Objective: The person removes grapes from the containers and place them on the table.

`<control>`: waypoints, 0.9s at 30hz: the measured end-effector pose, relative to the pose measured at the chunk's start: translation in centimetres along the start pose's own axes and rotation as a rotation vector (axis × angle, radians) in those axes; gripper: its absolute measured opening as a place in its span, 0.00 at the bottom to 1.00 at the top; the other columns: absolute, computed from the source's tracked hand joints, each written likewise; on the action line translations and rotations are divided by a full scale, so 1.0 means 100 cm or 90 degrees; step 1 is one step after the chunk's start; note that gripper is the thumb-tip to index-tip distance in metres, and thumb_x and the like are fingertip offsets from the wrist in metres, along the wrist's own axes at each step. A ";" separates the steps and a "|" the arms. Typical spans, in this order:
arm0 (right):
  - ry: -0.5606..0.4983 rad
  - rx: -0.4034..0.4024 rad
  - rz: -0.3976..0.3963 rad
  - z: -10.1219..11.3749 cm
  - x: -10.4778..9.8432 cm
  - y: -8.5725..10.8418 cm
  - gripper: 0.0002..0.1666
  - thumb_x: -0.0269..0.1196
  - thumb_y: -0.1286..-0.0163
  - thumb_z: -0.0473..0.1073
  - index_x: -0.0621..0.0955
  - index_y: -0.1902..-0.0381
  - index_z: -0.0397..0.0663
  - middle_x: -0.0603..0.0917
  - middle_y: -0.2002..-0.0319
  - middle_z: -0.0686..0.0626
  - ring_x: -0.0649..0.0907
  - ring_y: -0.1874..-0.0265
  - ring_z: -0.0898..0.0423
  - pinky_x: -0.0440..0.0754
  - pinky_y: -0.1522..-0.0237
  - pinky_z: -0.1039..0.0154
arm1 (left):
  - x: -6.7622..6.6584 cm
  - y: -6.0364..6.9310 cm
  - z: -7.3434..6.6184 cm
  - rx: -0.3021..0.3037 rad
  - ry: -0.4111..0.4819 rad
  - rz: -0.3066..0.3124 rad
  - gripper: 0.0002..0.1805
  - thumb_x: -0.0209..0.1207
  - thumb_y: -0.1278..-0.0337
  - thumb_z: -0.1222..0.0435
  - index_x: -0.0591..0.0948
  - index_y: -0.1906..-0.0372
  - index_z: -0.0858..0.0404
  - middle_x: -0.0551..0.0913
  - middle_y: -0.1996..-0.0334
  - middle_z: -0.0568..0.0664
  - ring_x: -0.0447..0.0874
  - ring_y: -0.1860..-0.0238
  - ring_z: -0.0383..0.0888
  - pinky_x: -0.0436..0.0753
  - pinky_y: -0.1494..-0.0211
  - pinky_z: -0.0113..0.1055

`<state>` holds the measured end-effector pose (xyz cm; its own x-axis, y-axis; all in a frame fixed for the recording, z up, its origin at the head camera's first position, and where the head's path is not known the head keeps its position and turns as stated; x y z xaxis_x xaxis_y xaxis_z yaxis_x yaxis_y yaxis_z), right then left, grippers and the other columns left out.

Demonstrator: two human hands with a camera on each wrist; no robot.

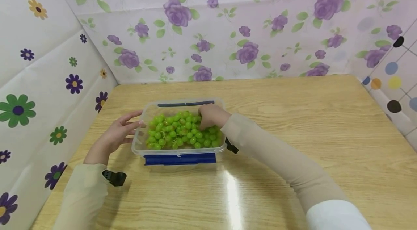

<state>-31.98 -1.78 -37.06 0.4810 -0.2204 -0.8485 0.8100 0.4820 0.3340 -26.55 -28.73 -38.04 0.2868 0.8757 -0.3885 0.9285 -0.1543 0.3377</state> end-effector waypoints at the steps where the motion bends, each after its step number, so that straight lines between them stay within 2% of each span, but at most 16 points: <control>1: -0.001 -0.005 -0.002 0.001 -0.001 0.000 0.30 0.69 0.44 0.41 0.77 0.44 0.39 0.82 0.50 0.45 0.79 0.53 0.51 0.78 0.48 0.58 | 0.000 0.000 0.000 0.001 0.001 0.000 0.39 0.50 0.33 0.47 0.49 0.24 0.52 0.65 0.34 0.65 0.80 0.56 0.35 0.80 0.52 0.41; 8: -0.016 -0.035 -0.010 0.002 -0.004 -0.001 0.34 0.72 0.46 0.40 0.76 0.40 0.40 0.80 0.44 0.44 0.78 0.44 0.48 0.77 0.44 0.57 | -0.002 0.000 -0.001 0.003 0.005 -0.005 0.39 0.51 0.33 0.47 0.50 0.24 0.53 0.72 0.39 0.56 0.80 0.57 0.35 0.80 0.52 0.42; 15: -0.025 -0.057 -0.024 0.000 -0.003 -0.001 0.31 0.72 0.45 0.40 0.78 0.42 0.43 0.79 0.43 0.45 0.77 0.43 0.48 0.76 0.43 0.56 | 0.000 -0.001 0.001 -0.002 -0.002 -0.006 0.39 0.51 0.34 0.46 0.51 0.24 0.52 0.67 0.35 0.64 0.79 0.54 0.37 0.79 0.48 0.46; 21: -0.030 -0.083 -0.049 0.001 -0.005 -0.001 0.33 0.72 0.47 0.39 0.78 0.42 0.43 0.78 0.41 0.45 0.76 0.41 0.48 0.74 0.40 0.56 | -0.001 -0.001 0.001 0.000 -0.007 -0.012 0.39 0.50 0.34 0.45 0.51 0.24 0.51 0.66 0.34 0.65 0.79 0.53 0.38 0.78 0.46 0.49; 27: -0.046 -0.095 -0.047 0.003 -0.006 0.002 0.34 0.73 0.47 0.38 0.76 0.41 0.42 0.77 0.40 0.44 0.75 0.41 0.48 0.73 0.39 0.56 | -0.001 -0.001 0.002 -0.002 0.006 -0.007 0.38 0.49 0.33 0.46 0.51 0.24 0.52 0.63 0.33 0.66 0.79 0.50 0.42 0.78 0.45 0.49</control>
<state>-31.99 -1.78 -36.42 0.4492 -0.3180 -0.8349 0.7877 0.5819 0.2022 -26.58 -28.90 -38.22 0.2741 0.8819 -0.3835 0.9308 -0.1430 0.3364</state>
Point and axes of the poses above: each hand's wrist, its own y-axis away from the middle knuckle, its own x-axis out of the palm, z = x × y, the point moved 6 cm from there along -y, towards the middle knuckle
